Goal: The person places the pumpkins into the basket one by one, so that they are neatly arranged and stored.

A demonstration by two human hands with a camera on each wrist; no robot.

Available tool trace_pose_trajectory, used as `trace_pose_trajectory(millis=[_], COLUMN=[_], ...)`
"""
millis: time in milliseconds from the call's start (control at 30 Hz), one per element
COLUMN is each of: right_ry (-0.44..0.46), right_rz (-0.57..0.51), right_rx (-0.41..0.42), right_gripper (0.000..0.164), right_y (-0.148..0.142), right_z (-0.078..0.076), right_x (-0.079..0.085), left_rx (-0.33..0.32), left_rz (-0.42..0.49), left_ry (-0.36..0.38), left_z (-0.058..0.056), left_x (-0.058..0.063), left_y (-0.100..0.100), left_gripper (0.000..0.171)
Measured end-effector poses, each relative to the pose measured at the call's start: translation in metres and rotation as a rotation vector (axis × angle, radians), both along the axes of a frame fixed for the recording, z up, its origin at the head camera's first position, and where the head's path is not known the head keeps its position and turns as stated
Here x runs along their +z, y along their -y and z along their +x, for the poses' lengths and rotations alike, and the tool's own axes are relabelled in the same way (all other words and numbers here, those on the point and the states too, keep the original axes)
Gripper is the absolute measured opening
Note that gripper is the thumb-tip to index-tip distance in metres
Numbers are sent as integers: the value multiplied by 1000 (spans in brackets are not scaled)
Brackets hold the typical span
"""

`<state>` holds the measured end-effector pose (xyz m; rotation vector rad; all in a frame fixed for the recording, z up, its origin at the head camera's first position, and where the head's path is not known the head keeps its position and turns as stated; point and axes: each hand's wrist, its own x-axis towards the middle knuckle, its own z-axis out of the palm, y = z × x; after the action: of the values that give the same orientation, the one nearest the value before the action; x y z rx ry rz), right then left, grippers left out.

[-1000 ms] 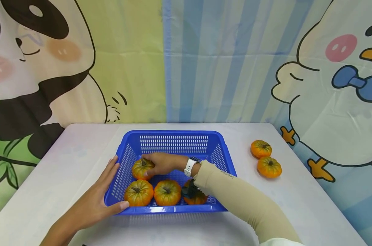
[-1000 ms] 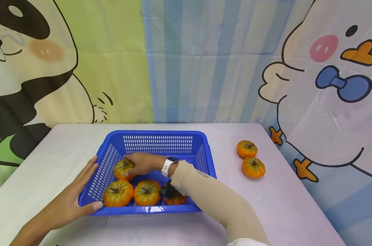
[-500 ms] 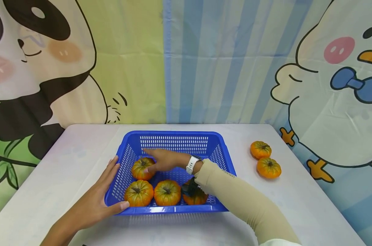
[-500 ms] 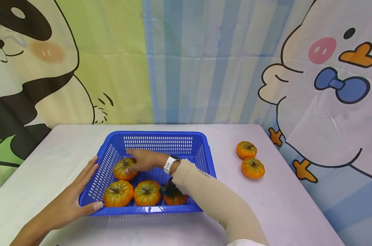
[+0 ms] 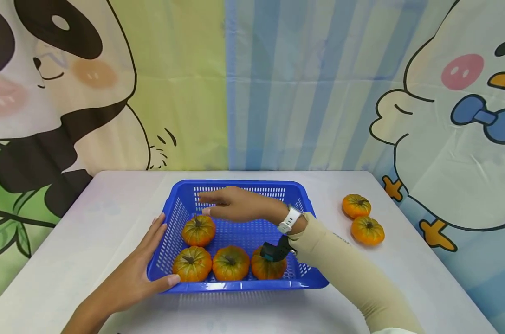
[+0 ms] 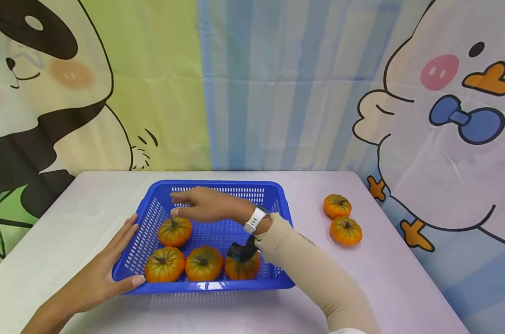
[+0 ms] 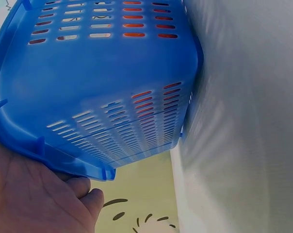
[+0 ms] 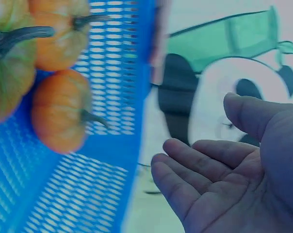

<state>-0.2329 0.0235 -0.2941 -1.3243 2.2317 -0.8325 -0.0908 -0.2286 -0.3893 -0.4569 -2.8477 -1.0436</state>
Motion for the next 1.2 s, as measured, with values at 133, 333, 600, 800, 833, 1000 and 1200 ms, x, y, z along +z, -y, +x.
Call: trace_pose_trajectory(millis=[133, 333, 600, 800, 833, 1000, 1200], right_ry=[44, 39, 14, 21, 16, 4, -1], right_rz=[-89, -186, -195, -199, -203, -227, -286], right_rx=[-35, -83, -202, -259, -267, -322, -385], right_gripper=[50, 49, 51, 53, 52, 48, 45], right_y=[-30, -72, -116, -136, -139, -152, -167], right_z=[8, 13, 22, 30, 31, 35, 40], right_x=[16, 18, 10, 5, 4, 1, -7], left_rx=[-3, -3, 0, -7, -7, -7, -7], left_rz=[0, 7, 2, 9, 9, 18, 11], left_ry=[-12, -19, -14, -18, -16, -11, -9], left_z=[0, 1, 1, 2, 2, 2, 3], left_x=[0, -1, 0, 2, 2, 2, 3], left_y=[0, 0, -1, -2, -2, -2, -2], left_gripper=[105, 105, 105, 104, 104, 104, 104])
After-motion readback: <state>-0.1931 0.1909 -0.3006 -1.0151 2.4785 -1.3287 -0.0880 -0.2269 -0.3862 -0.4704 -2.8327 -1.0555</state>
